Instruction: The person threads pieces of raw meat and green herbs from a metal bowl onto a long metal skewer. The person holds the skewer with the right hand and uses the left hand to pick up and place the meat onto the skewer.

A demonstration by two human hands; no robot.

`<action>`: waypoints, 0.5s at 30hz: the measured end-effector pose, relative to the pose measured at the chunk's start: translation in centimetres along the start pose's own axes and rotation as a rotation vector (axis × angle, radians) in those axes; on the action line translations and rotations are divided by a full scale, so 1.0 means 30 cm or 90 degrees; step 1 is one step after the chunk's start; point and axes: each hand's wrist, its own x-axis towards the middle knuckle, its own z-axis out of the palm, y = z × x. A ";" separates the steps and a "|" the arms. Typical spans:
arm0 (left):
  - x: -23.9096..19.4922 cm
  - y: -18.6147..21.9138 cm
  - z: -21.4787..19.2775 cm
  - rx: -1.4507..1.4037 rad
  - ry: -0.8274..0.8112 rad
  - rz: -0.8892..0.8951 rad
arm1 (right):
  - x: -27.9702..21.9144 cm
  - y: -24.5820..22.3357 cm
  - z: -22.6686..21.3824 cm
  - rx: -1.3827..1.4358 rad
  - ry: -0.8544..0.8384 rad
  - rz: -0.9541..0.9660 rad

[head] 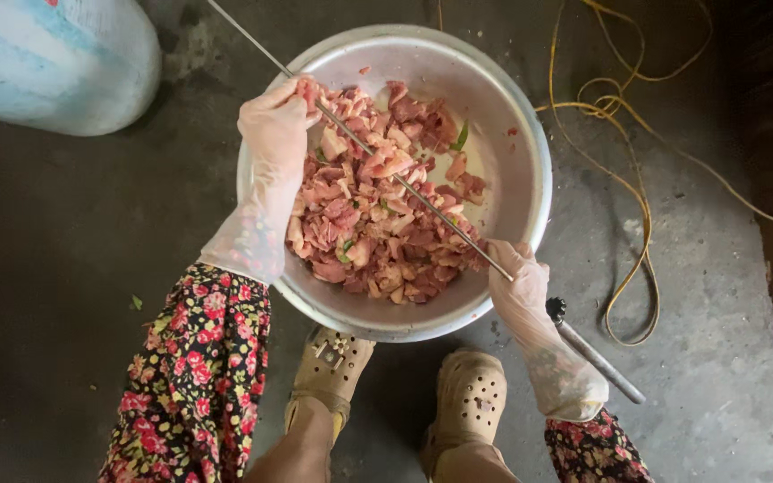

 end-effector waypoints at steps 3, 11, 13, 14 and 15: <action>-0.102 0.036 0.020 0.060 -0.024 -0.057 | 0.001 -0.003 0.004 0.009 0.003 0.013; -0.313 -0.036 -0.018 0.316 -0.154 0.067 | 0.010 0.023 0.022 -0.073 0.007 -0.032; -0.366 -0.093 -0.062 0.447 -0.211 0.147 | 0.008 0.036 0.025 -0.059 -0.004 -0.019; -0.396 -0.118 -0.078 0.511 -0.242 0.188 | 0.003 0.037 0.027 -0.051 -0.008 -0.012; -0.427 -0.139 -0.084 0.557 -0.394 0.175 | 0.005 0.037 0.026 -0.056 -0.012 -0.004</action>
